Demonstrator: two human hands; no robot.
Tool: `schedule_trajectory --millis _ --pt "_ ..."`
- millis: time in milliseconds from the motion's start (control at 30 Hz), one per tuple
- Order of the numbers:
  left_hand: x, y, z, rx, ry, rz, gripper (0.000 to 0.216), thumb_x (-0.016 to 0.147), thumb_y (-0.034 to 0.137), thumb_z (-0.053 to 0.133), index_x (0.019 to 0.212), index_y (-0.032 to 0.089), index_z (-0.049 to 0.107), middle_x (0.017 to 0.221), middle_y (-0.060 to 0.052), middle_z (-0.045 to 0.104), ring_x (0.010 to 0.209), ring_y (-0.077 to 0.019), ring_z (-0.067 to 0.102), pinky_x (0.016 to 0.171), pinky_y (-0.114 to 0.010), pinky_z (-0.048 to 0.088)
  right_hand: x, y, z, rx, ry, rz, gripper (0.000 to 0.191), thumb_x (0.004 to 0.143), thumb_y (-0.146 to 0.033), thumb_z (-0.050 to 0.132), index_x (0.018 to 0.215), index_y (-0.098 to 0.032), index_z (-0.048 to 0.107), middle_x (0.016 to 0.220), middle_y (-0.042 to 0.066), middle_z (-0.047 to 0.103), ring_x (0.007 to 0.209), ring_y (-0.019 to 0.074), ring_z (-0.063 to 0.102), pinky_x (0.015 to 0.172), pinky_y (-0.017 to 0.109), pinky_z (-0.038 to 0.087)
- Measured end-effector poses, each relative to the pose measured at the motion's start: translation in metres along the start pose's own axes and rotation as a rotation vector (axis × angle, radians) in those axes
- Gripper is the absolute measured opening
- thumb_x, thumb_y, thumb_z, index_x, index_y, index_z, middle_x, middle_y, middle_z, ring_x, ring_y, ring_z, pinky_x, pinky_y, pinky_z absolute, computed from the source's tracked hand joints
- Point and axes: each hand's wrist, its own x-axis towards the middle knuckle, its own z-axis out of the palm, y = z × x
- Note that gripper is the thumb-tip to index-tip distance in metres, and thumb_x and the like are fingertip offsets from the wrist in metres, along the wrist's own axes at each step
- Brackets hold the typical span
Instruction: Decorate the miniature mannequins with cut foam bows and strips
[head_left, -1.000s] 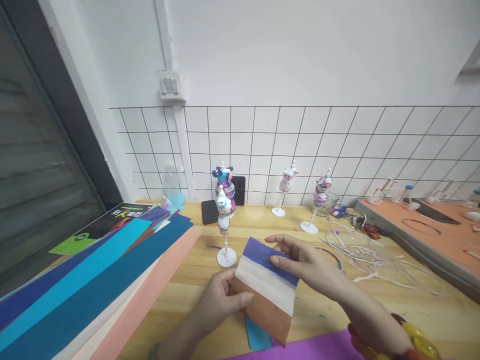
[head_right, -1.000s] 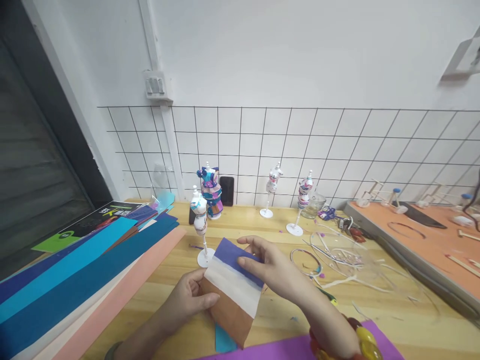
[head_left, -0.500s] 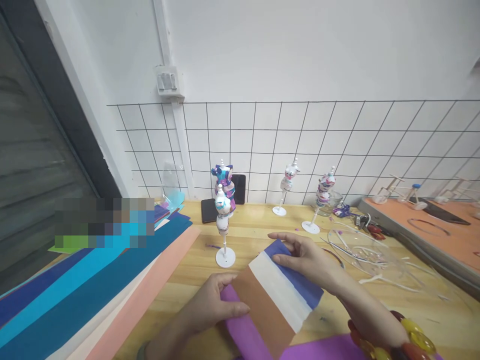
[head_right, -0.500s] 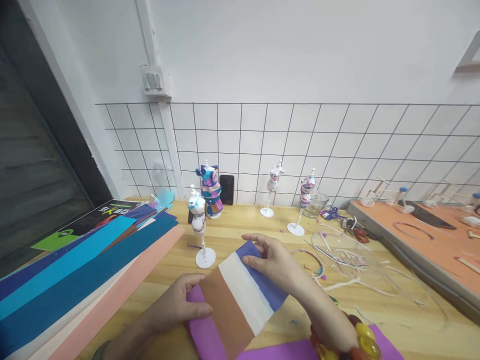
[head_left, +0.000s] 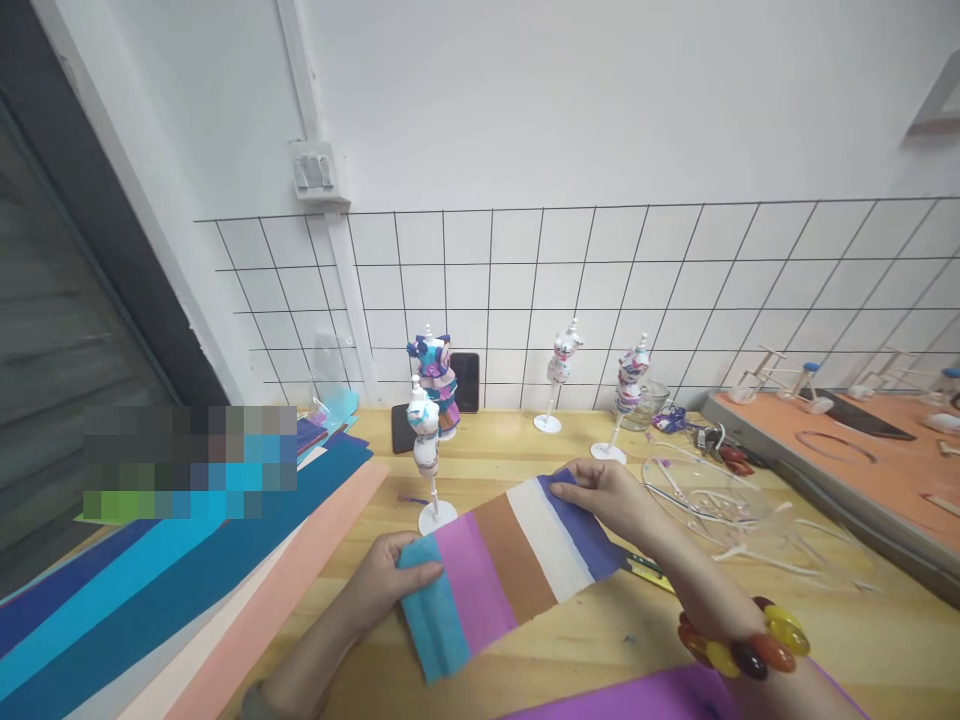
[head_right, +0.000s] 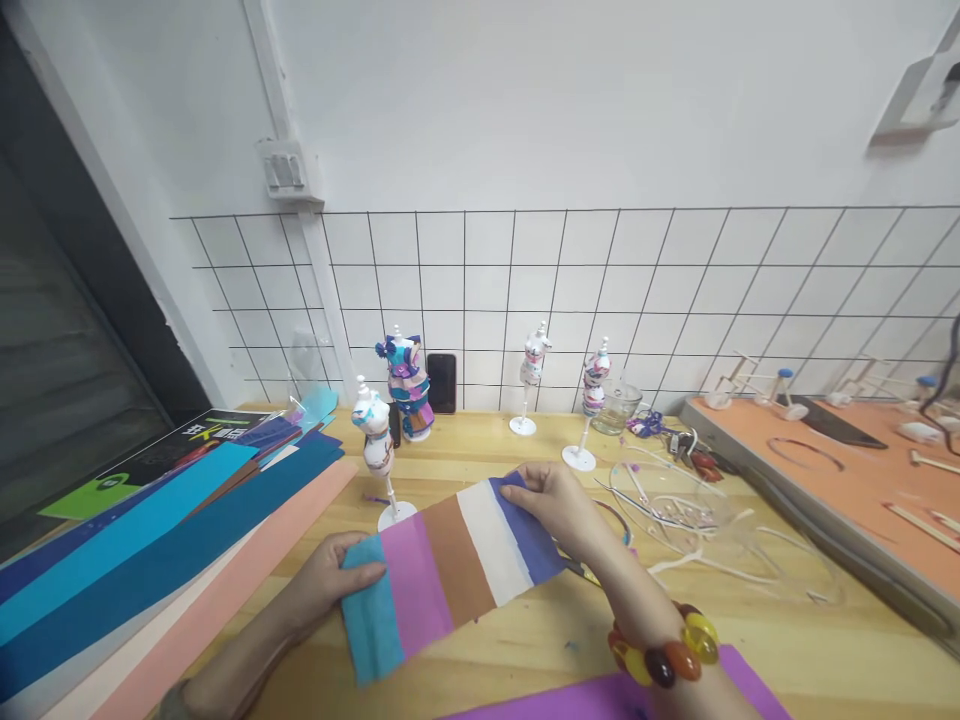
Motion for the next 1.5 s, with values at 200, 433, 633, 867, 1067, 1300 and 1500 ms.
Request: schedule_trajectory --millis 200,433,633,867,1067,1300,1500 --pt "0.005 -0.005 -0.003 -0.057 0.211 0.001 0.032 0.063 0.041 0.072 0.078 0.013 0.067 0.080 -0.009 0.073 0.072 -0.0228 0.066 0.068 -0.033 0.051 0.008 0.012 0.000 -0.035 0.009 0.005 0.023 0.069 -0.037 0.063 0.066 -0.014 0.058 0.053 -0.005 0.052 0.048 0.0087 0.046 0.045 0.021 0.032" --pt "0.008 -0.007 -0.001 -0.086 0.232 0.021 0.034 0.064 0.041 0.071 0.084 0.014 0.068 0.086 -0.009 0.073 0.083 -0.0258 0.067 0.077 -0.038 0.051 0.011 0.022 -0.002 -0.094 -0.031 0.064 0.022 0.067 -0.036 0.063 0.072 -0.015 0.060 0.056 -0.004 0.054 0.046 0.0091 0.046 0.043 0.021 0.033" --pt "0.006 -0.008 0.004 -0.070 0.203 0.045 0.030 0.066 0.039 0.070 0.083 0.014 0.067 0.084 -0.008 0.073 0.080 -0.0247 0.067 0.076 -0.038 0.052 0.010 0.026 -0.001 -0.126 -0.064 0.085 0.011 0.064 -0.024 0.062 0.071 -0.015 0.061 0.057 -0.003 0.059 0.051 0.0112 0.052 0.048 0.022 0.037" --pt "0.007 -0.012 0.005 -0.022 0.238 0.085 0.027 0.068 0.039 0.068 0.079 0.015 0.069 0.077 -0.007 0.073 0.075 -0.0253 0.067 0.070 -0.038 0.054 0.014 0.035 -0.004 -0.141 -0.035 0.075 0.011 0.062 -0.022 0.063 0.070 -0.016 0.062 0.052 -0.004 0.056 0.049 0.0111 0.049 0.047 0.022 0.036" --pt "0.012 -0.013 -0.001 0.055 0.368 0.219 0.026 0.070 0.040 0.064 0.083 0.018 0.071 0.084 -0.006 0.072 0.081 -0.0247 0.065 0.074 -0.036 0.052 0.016 0.029 0.000 -0.108 0.044 -0.006 0.016 0.065 -0.029 0.063 0.075 -0.016 0.064 0.060 -0.002 0.060 0.057 0.0137 0.054 0.054 0.025 0.041" --pt "0.004 0.007 -0.002 0.182 0.487 0.440 0.017 0.069 0.032 0.066 0.080 0.021 0.072 0.093 -0.006 0.067 0.096 -0.0235 0.058 0.087 -0.033 0.044 0.005 0.004 0.009 -0.033 0.155 -0.074 0.020 0.069 -0.035 0.062 0.076 -0.017 0.060 0.066 0.000 0.061 0.055 0.0127 0.053 0.052 0.025 0.041" --pt "-0.007 0.024 0.000 0.270 0.544 0.536 0.010 0.074 0.028 0.061 0.076 0.023 0.069 0.086 -0.004 0.066 0.088 -0.0215 0.058 0.080 -0.031 0.045 -0.007 -0.017 0.019 0.044 0.147 -0.074 0.019 0.081 -0.037 0.049 0.087 -0.020 0.054 0.060 0.000 0.058 0.054 0.0124 0.054 0.056 0.025 0.045"
